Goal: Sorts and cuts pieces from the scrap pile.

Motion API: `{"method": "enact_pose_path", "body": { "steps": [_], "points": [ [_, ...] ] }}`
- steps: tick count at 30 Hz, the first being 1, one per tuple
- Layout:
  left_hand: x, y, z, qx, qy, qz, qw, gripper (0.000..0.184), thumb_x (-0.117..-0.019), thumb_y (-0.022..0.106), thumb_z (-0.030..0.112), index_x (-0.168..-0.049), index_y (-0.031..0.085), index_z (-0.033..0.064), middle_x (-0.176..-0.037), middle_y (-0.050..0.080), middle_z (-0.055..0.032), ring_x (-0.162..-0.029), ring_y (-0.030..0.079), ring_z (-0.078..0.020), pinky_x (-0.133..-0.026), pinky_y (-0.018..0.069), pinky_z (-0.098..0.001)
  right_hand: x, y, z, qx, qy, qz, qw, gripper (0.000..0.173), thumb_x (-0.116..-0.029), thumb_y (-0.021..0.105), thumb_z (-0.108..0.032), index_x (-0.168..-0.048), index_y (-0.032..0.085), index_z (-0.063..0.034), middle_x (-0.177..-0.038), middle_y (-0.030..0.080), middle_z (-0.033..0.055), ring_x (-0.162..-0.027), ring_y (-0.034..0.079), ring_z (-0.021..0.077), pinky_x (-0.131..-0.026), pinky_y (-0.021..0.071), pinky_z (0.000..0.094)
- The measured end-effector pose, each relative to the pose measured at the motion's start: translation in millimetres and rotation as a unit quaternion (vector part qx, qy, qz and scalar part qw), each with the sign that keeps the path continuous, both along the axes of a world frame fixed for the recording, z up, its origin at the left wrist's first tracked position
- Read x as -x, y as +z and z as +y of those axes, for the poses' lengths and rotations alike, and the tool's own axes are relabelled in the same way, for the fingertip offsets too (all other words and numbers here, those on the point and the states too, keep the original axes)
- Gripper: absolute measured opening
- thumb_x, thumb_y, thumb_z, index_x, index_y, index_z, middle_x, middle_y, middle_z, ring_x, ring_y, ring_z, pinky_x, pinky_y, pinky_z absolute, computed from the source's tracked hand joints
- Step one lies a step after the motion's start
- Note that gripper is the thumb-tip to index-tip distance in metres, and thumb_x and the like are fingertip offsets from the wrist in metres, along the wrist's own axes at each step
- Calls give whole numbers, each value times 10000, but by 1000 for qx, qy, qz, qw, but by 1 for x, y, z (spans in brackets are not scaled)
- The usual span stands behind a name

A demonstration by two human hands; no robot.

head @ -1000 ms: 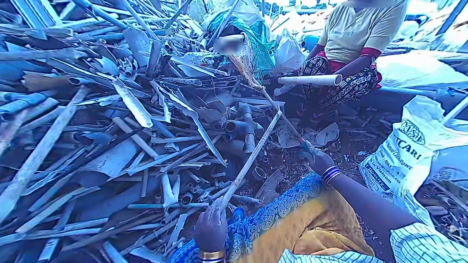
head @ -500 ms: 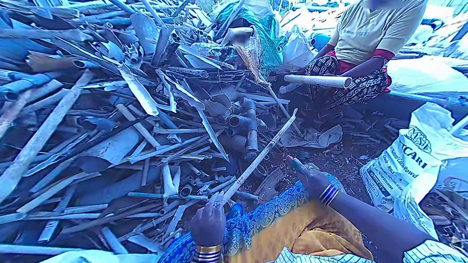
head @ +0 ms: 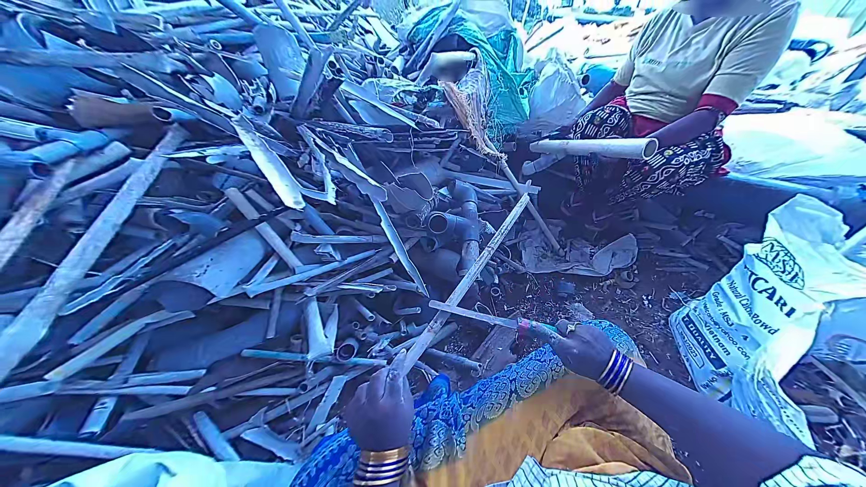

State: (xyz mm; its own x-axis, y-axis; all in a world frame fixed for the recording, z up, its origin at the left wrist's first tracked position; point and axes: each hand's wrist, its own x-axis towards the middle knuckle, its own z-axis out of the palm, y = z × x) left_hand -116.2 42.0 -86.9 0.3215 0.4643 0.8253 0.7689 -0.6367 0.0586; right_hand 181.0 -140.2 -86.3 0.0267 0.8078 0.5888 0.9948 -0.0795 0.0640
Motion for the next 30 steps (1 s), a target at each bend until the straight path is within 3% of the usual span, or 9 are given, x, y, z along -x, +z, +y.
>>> {"method": "enact_pose_path", "body": {
  "steps": [2, 5, 11, 13, 17, 20, 22, 26, 30],
  "points": [
    [1, 0, -1, -24, 8, 3, 1000, 240, -897, 608, 38, -1015, 815, 64, -844, 743, -203, -713, 711, -417, -602, 524, -513, -25, 13, 3, 34, -132, 81, 987, 453, -988, 511, -132, -1423, 638, -136, -822, 689, 251, -620, 686, 425, -515, 539, 533],
    [4, -3, 0, -69, 5, 26, 997, 246, -874, 626, 27, -1010, 818, 96, -807, 731, -162, -687, 699, -372, -572, 503, -468, -54, 51, 13, 180, -323, 322, 871, 544, -1107, 394, -272, -1634, 303, -173, -1327, 636, 269, -1206, 638, 439, -1021, 479, 579],
    [4, -3, 2, -53, 8, 21, 998, 257, -877, 612, 13, -1021, 814, 81, -846, 740, -180, -699, 701, -403, -580, 507, -496, 3, 7, -9, 44, 21, 31, 998, 426, -959, 536, -149, -1355, 690, -157, -683, 637, 145, -471, 613, 311, -399, 490, 444],
    [3, -2, 2, -56, 9, 12, 998, 261, -884, 598, 24, -1007, 819, 86, -829, 740, -179, -685, 700, -399, -567, 505, -493, -16, 5, -5, 21, -36, 56, 998, 421, -971, 527, -149, -1361, 686, -128, -728, 653, 197, -512, 636, 360, -431, 508, 480],
    [4, -3, 1, -55, 11, 17, 998, 263, -875, 613, 15, -1014, 821, 95, -828, 737, -181, -688, 700, -396, -562, 502, -489, -34, 30, 4, 130, -257, 264, 920, 527, -1075, 445, -218, -1594, 398, -136, -1150, 699, 296, -1011, 703, 477, -876, 537, 593],
    [6, -1, 3, -44, 22, 22, 999, 264, -873, 601, 9, -1018, 814, 69, -825, 734, -193, -696, 703, -415, -569, 510, -508, -12, 5, -6, 33, -67, 86, 993, 447, -970, 537, -159, -1397, 655, -97, -711, 666, 199, -531, 657, 369, -462, 528, 503],
    [7, 2, 3, -38, 30, 23, 999, 244, -877, 612, 2, -1007, 811, 57, -831, 733, -203, -711, 706, -427, -588, 519, -518, -14, 2, -11, 21, -28, 33, 999, 437, -941, 549, -146, -1353, 691, -129, -659, 622, 156, -463, 605, 323, -395, 481, 453],
    [8, 1, 2, -46, 31, 28, 998, 246, -856, 624, -11, -997, 813, 59, -829, 732, -193, -707, 707, -412, -594, 523, -509, -33, 31, -4, 192, -278, 292, 895, 545, -1093, 416, -241, -1626, 328, -165, -1256, 667, 278, -1114, 673, 460, -951, 511, 587],
    [6, 4, 2, 11, 30, 16, 999, 250, -863, 605, -24, -1016, 798, 20, -888, 726, -247, -762, 707, -474, -633, 536, -571, 1, 1, -11, 59, -40, 105, 992, 441, -973, 536, -142, -1396, 652, -90, -761, 687, 198, -568, 675, 367, -491, 545, 498]
  ]
}}
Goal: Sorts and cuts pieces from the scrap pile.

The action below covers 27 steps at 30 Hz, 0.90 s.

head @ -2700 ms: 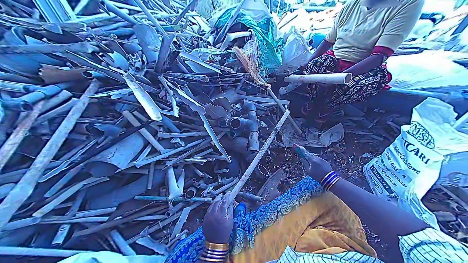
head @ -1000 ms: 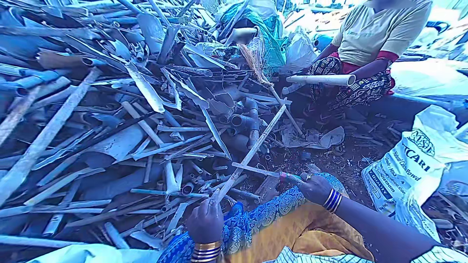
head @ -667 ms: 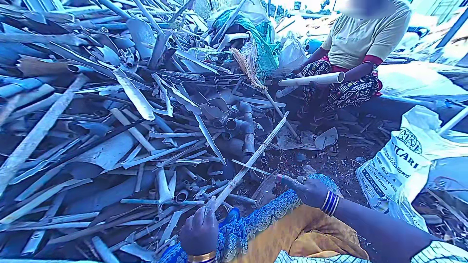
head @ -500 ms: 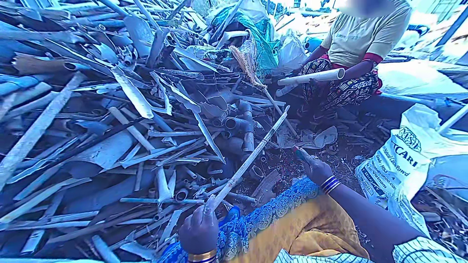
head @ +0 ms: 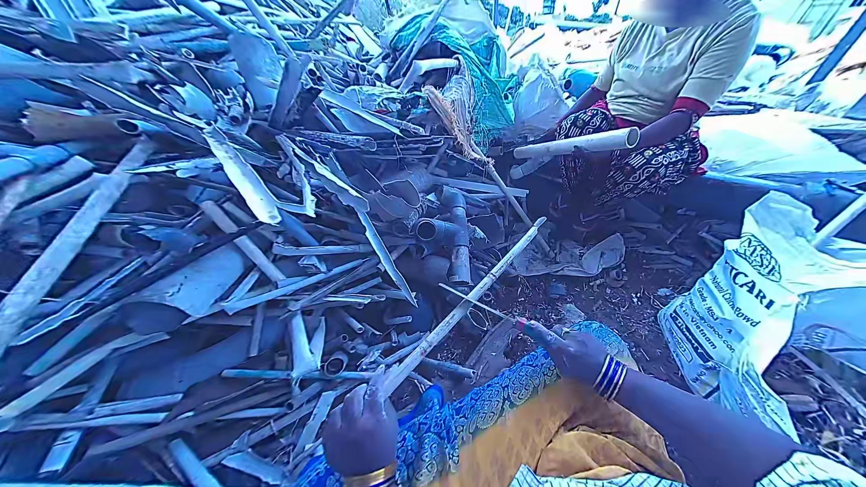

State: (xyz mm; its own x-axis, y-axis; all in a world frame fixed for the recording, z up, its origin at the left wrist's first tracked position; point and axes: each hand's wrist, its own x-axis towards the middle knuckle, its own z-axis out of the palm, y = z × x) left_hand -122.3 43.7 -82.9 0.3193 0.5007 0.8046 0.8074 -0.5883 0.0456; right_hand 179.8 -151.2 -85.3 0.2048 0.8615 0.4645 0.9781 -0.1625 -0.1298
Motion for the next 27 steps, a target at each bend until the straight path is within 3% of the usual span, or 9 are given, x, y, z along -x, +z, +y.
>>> {"method": "enact_pose_path", "body": {
  "steps": [3, 6, 7, 11, 14, 16, 19, 23, 27],
  "points": [
    [0, -1, 1, 49, -23, -24, 998, 239, -876, 595, 17, -999, 799, 18, -908, 726, -257, -781, 710, -485, -624, 537, -588, -23, -7, 3, -64, -13, -50, 997, 407, -970, 525, -158, -1332, 702, -108, -713, 649, 181, -506, 628, 347, -432, 502, 472],
    [1, -3, 0, 171, -70, -47, 982, 230, -903, 644, 71, -1070, 799, 34, -958, 733, -267, -841, 719, -496, -659, 537, -656, -59, 20, 11, -3, -243, 162, 956, 499, -1068, 469, -224, -1549, 469, -92, -1165, 709, 287, -1029, 706, 478, -898, 534, 609],
    [1, -2, 0, 229, -85, -46, 969, 236, -915, 675, 73, -1117, 791, 34, -987, 732, -279, -879, 716, -511, -700, 531, -690, -64, 25, 14, -9, -258, 179, 950, 504, -1072, 468, -231, -1555, 458, -90, -1175, 708, 284, -1051, 699, 478, -921, 523, 610],
    [-3, 4, 2, 399, -123, -61, 907, 306, -931, 738, 110, -1215, 740, -4, -1136, 729, -276, -1056, 704, -483, -918, 495, -705, -18, 8, 15, 20, 5, 12, 1000, 455, -982, 523, -141, -1422, 632, -103, -783, 688, 230, -610, 679, 412, -529, 544, 539],
    [-2, 1, 7, 452, -118, -84, 880, 342, -918, 765, 144, -1231, 736, 10, -1155, 738, -235, -1096, 705, -420, -982, 486, -662, -6, 13, 12, 95, 126, -61, 986, 437, -989, 532, -108, -1406, 637, -183, -777, 664, 181, -562, 648, 355, -468, 513, 485],
    [-2, 1, 7, 449, -117, -112, 879, 359, -911, 764, 131, -1236, 724, -15, -1135, 735, -253, -1077, 707, -419, -970, 490, -650, -32, 11, 17, 25, 15, -39, 999, 435, -985, 532, -142, -1404, 651, -139, -781, 674, 225, -580, 663, 403, -487, 524, 520],
    [0, -1, 7, 407, -116, -107, 900, 352, -926, 744, 129, -1236, 717, -36, -1117, 734, -274, -1055, 714, -448, -949, 502, -664, -62, 24, 25, 72, -203, 96, 972, 505, -1063, 453, -222, -1562, 464, -145, -1085, 704, 312, -926, 706, 508, -798, 541, 631],
    [-3, -2, 7, 303, -105, -117, 940, 281, -913, 708, 103, -1151, 753, -38, -1057, 740, -288, -968, 724, -494, -849, 531, -684, -23, 2, 14, -5, 38, -83, 996, 428, -963, 525, -140, -1358, 688, -157, -684, 637, 172, -489, 622, 349, -412, 489, 474],
    [-4, 1, 5, 259, -67, -111, 957, 263, -898, 704, 85, -1131, 771, -17, -1004, 740, -290, -894, 728, -507, -751, 536, -693, -2, 6, 9, -25, -48, 71, 996, 437, -976, 548, -152, -1380, 649, -22, -806, 712, 265, -656, 706, 443, -591, 555, 589]
  ]
}}
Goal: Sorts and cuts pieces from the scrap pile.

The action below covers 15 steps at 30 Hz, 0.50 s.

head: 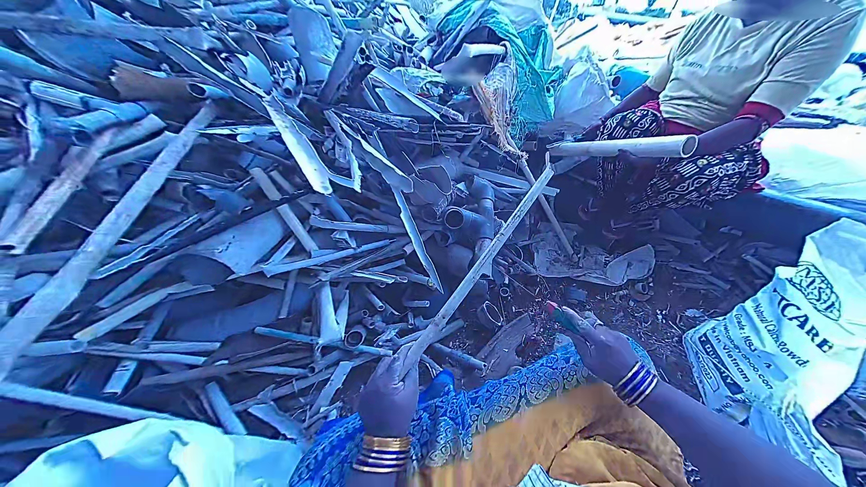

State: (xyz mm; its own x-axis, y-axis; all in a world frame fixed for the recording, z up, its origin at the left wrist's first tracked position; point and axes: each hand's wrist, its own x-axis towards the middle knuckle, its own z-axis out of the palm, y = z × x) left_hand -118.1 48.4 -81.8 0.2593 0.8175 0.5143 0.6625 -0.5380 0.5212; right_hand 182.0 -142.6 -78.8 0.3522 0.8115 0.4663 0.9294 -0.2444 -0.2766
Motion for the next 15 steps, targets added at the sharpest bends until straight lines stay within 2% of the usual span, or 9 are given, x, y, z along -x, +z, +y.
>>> {"method": "enact_pose_path", "body": {
  "steps": [1, 2, 3, 5, 6, 8, 12, 14, 15],
  "points": [
    [0, 1, -1, 13, 2, 6, 1000, 263, -911, 706, 95, -1142, 767, -17, -1016, 741, -287, -905, 727, -508, -755, 533, -698, -6, 5, 2, -28, -58, 89, 994, 464, -1002, 533, -147, -1428, 578, 34, -943, 730, 304, -792, 727, 459, -739, 557, 612],
    [1, 2, -2, 32, 1, 10, 999, 266, -923, 707, 101, -1152, 761, -23, -1034, 739, -289, -921, 724, -512, -768, 531, -704, -13, 11, 4, -74, -103, 162, 979, 488, -1027, 512, -145, -1469, 509, 63, -1030, 727, 302, -843, 727, 414, -798, 556, 567],
    [0, 3, -1, 51, -3, 12, 999, 275, -935, 708, 110, -1168, 753, -30, -1057, 735, -294, -941, 721, -516, -783, 526, -712, -21, 19, 7, -120, -129, 209, 962, 496, -1045, 499, -153, -1490, 472, 65, -1009, 727, 252, -784, 704, 313, -753, 557, 476],
    [0, 3, 1, 73, -15, 13, 997, 297, -945, 707, 127, -1196, 742, -28, -1081, 734, -292, -961, 719, -514, -803, 516, -722, -34, 34, 12, -163, -108, 301, 933, 483, -1051, 476, -175, -1489, 463, 29, -791, 637, 23, -574, 534, 24, -546, 466, 209],
    [0, 2, 1, 74, -23, 13, 997, 298, -945, 706, 133, -1195, 743, -25, -1081, 736, -286, -962, 720, -510, -805, 516, -722, -38, 42, 13, -164, -75, 355, 917, 466, -1054, 475, -152, -1481, 461, 35, -750, 621, -17, -536, 506, -22, -505, 437, 160],
    [0, 2, 1, 69, -41, 15, 997, 290, -936, 710, 123, -1182, 748, -25, -1086, 736, -285, -967, 718, -513, -807, 517, -721, -48, 52, 17, -162, -37, 403, 900, 447, -1054, 473, -114, -1473, 465, 43, -742, 637, -25, -531, 521, -31, -505, 442, 139],
    [1, 0, -1, 24, -57, 9, 998, 260, -897, 712, 83, -1127, 769, -24, -1064, 743, -276, -941, 730, -497, -778, 538, -703, -46, 48, 28, -165, -58, 465, 868, 427, -1078, 466, -104, -1481, 466, 35, -664, 580, -22, -455, 463, 3, -433, 394, 160],
    [3, 0, 0, 23, -55, 14, 998, 245, -897, 714, 67, -1121, 773, -15, -1060, 743, -275, -944, 728, -501, -776, 540, -700, -24, 37, 27, -95, -21, 466, 879, 437, -1064, 481, -108, -1477, 473, 35, -699, 586, -17, -473, 457, -3, -449, 396, 161],
    [3, 0, 0, 30, -56, 19, 998, 245, -896, 714, 62, -1122, 773, -11, -1054, 742, -275, -945, 727, -501, -779, 539, -700, -12, 29, 23, -36, 20, 445, 894, 452, -1045, 490, -126, -1469, 489, 31, -776, 628, 1, -529, 485, -3, -505, 424, 169]
  ]
}}
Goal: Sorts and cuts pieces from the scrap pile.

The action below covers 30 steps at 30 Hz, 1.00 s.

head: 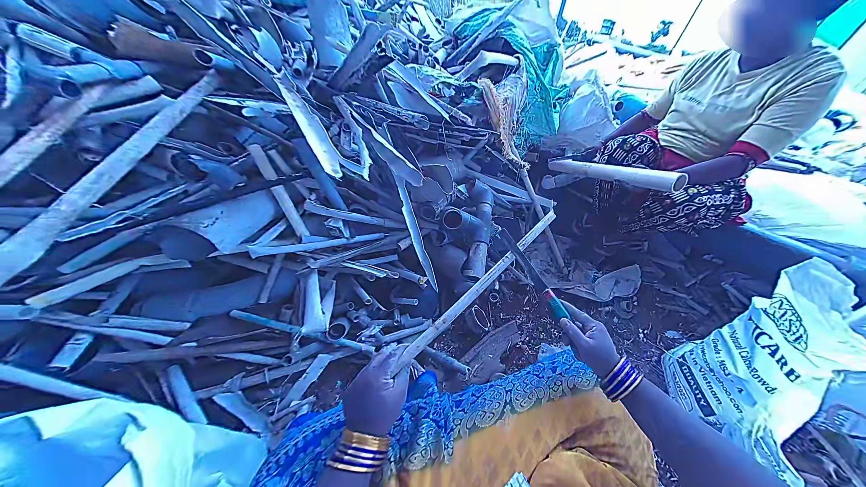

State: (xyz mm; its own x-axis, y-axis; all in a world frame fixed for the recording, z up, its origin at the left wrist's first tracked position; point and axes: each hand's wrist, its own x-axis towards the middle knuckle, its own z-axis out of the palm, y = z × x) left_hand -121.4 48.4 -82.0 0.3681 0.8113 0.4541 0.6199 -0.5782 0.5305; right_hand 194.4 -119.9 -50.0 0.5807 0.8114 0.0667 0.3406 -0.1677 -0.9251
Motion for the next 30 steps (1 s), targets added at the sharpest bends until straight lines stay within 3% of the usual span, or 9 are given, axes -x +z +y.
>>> {"method": "enact_pose_path", "body": {
  "steps": [2, 4, 6, 9, 11, 15, 19, 25, 30],
  "points": [
    [1, 1, 1, 26, -9, 17, 999, 250, -904, 716, 65, -1139, 771, 0, -1064, 744, -265, -969, 725, -492, -803, 536, -702, 15, -9, -9, 56, 126, -73, 988, 478, -1019, 509, -163, -1460, 525, 19, -1041, 710, 108, -729, 597, 46, -713, 513, 223],
    [1, 4, 3, 77, -27, 22, 996, 266, -921, 718, 86, -1170, 759, 3, -1108, 740, -258, -1018, 717, -480, -859, 519, -704, 9, -13, -8, 44, 130, -107, 985, 469, -1007, 520, -166, -1436, 561, 19, -1149, 718, 164, -816, 641, 72, -787, 528, 251],
    [3, 4, 3, 129, -41, 16, 991, 291, -934, 717, 112, -1202, 746, 4, -1120, 739, -250, -1041, 712, -460, -910, 506, -693, -13, -17, 0, 4, 5, -46, 999, 450, -1029, 494, -131, -1448, 526, 30, -1099, 699, 121, -728, 574, 31, -691, 487, 209],
    [5, 1, 5, 170, -54, -2, 984, 313, -925, 731, 132, -1213, 740, 8, -1085, 748, -237, -1032, 720, -418, -944, 506, -656, -37, -16, 13, -54, -187, 43, 980, 422, -1083, 482, -124, -1484, 485, 8, -754, 587, 22, -510, 462, 25, -489, 407, 199],
    [5, 2, 7, 195, -47, -7, 980, 330, -924, 737, 138, -1228, 734, 9, -1095, 747, -234, -1048, 717, -409, -962, 504, -639, -21, -13, 9, -10, -122, 24, 992, 421, -1074, 490, -133, -1472, 503, 5, -809, 618, 37, -550, 480, 35, -529, 425, 211],
    [2, 7, 10, 227, -7, 15, 974, 352, -957, 729, 162, -1271, 710, 6, -1141, 733, -247, -1098, 699, -418, -1000, 478, -642, 10, -8, -7, 95, 77, -71, 990, 471, -1044, 497, -181, -1483, 513, -9, -1107, 703, 149, -776, 612, 110, -766, 518, 292],
    [2, 8, 3, 173, -17, 25, 984, 321, -965, 710, 162, -1251, 727, 17, -1147, 736, -240, -1082, 705, -438, -957, 490, -672, -19, -9, 5, 13, -120, 24, 992, 407, -1080, 493, -127, -1465, 508, 1, -824, 614, 38, -541, 466, 21, -506, 400, 192],
    [-1, 10, 1, 112, -2, 72, 991, 289, -966, 706, 145, -1232, 746, 38, -1147, 738, -239, -1056, 712, -461, -896, 517, -684, 26, 2, -12, 134, 99, -50, 985, 451, -1054, 493, -186, -1479, 523, -37, -961, 686, 80, -662, 549, 56, -665, 488, 246],
    [-2, 8, -2, 101, -21, 59, 993, 285, -952, 706, 113, -1222, 749, 33, -1106, 742, -245, -1023, 717, -466, -867, 530, -676, 3, -6, 3, 76, -85, 11, 993, 410, -1079, 497, -144, -1464, 513, -2, -915, 646, 77, -598, 499, 49, -573, 440, 227]
  ]
}}
